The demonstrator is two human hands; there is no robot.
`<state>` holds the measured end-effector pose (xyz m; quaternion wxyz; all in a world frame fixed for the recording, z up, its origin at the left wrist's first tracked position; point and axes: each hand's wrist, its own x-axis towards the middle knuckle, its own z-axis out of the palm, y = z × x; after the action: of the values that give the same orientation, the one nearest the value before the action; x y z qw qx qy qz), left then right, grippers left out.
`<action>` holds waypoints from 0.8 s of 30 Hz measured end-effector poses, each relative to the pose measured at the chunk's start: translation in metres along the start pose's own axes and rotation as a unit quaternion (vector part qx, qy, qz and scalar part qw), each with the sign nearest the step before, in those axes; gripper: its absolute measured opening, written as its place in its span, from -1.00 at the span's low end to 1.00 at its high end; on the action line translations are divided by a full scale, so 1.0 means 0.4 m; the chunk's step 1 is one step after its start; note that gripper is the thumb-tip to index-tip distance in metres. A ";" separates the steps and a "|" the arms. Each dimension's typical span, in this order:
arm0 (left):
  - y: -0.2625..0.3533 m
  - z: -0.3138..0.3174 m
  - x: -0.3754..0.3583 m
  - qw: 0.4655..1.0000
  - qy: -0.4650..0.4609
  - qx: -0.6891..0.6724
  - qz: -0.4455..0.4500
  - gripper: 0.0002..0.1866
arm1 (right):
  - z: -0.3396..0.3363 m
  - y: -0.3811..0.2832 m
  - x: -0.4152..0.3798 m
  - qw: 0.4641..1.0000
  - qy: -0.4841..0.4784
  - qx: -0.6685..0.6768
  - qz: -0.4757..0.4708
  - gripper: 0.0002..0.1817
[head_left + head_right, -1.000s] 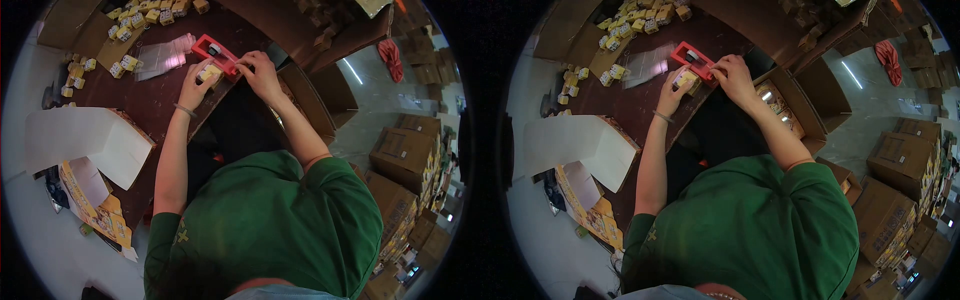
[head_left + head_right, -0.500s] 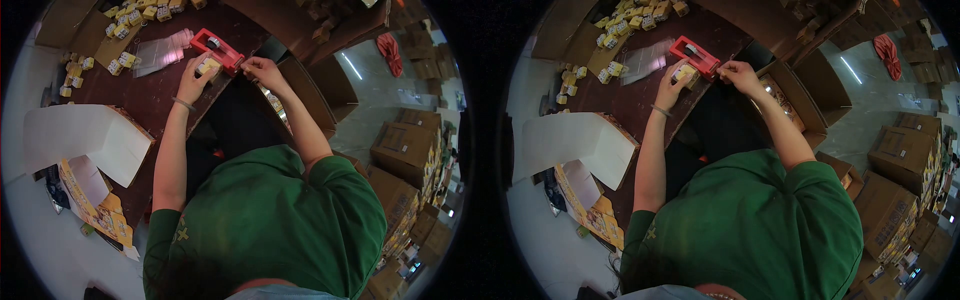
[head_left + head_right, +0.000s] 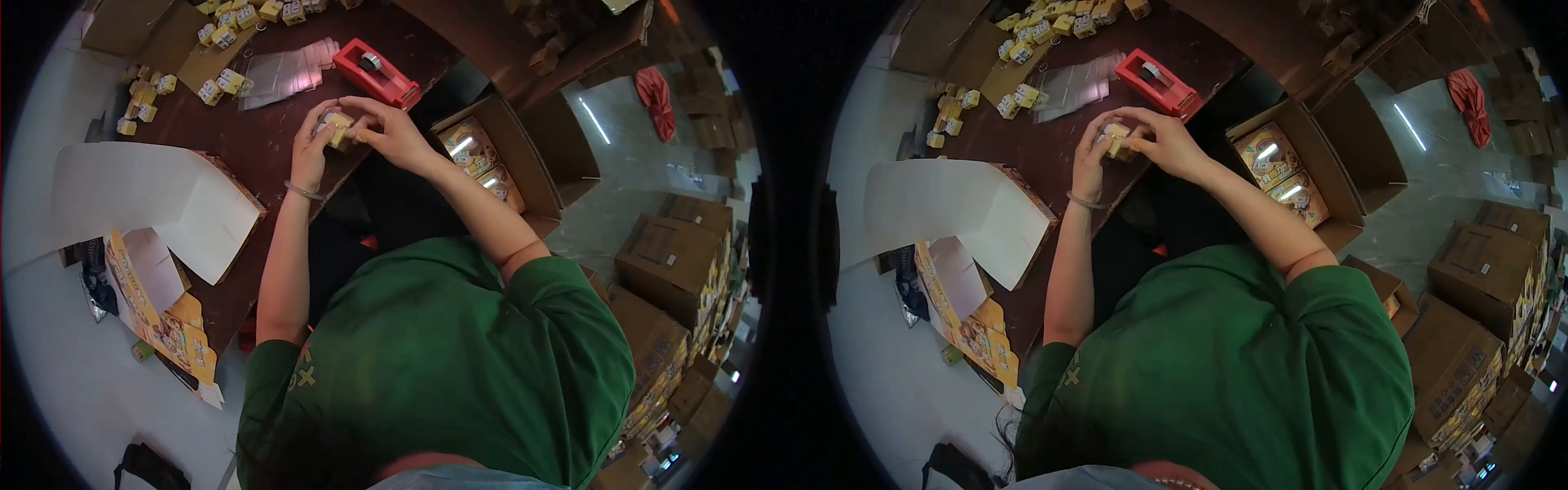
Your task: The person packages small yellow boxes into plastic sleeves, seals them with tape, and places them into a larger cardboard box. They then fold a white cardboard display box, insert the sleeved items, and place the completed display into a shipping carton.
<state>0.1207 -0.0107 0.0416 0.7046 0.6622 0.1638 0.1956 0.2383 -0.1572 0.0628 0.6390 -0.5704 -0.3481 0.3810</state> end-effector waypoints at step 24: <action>-0.012 -0.011 0.047 0.996 -0.026 0.072 0.039 -0.48 | -0.172 -0.066 0.057 0.866 0.171 -0.450 -0.139 -0.67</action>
<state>0.1352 0.0024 0.0369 0.6509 0.7219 0.1336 0.1933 0.3118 -0.1707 0.0818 0.4089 -0.7978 -0.4428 -0.0130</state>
